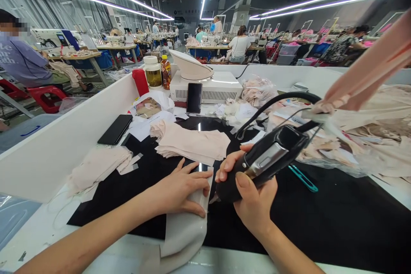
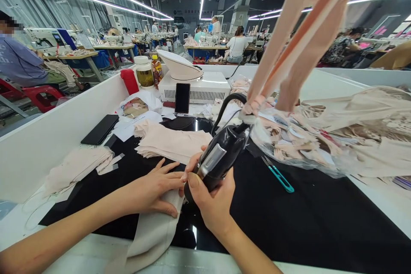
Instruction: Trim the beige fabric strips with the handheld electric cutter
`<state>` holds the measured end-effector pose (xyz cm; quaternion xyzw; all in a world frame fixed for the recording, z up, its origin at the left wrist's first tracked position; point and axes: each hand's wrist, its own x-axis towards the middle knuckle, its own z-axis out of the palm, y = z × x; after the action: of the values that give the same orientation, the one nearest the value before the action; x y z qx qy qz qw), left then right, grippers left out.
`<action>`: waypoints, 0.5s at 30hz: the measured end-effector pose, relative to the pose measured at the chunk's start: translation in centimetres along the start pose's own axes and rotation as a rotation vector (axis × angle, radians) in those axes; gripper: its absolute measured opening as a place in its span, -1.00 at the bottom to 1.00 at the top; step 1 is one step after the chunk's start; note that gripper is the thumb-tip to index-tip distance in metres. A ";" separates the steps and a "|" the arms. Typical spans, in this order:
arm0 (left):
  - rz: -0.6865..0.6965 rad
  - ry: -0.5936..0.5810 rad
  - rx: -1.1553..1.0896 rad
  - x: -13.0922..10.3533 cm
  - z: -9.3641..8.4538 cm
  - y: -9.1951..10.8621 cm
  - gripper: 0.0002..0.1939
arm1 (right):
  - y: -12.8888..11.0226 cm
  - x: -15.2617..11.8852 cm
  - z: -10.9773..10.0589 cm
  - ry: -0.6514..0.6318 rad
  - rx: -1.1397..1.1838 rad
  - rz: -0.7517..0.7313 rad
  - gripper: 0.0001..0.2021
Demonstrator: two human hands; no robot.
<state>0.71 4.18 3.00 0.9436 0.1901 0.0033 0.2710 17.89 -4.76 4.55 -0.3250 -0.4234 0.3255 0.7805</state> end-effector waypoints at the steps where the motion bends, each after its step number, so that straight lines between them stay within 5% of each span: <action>1: 0.001 -0.002 0.003 0.0 0.0 0.0 -0.63 | 0.0 -0.1 0.0 -0.001 0.007 0.004 -0.58; 15: -0.005 -0.009 0.045 0.1 -0.1 0.3 -0.59 | -0.1 -0.3 0.6 -0.025 0.072 -0.008 -0.62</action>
<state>0.90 4.04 3.22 0.9490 0.1915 -0.0061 0.2505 17.21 -4.91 4.75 -0.2909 -0.4225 0.3416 0.7875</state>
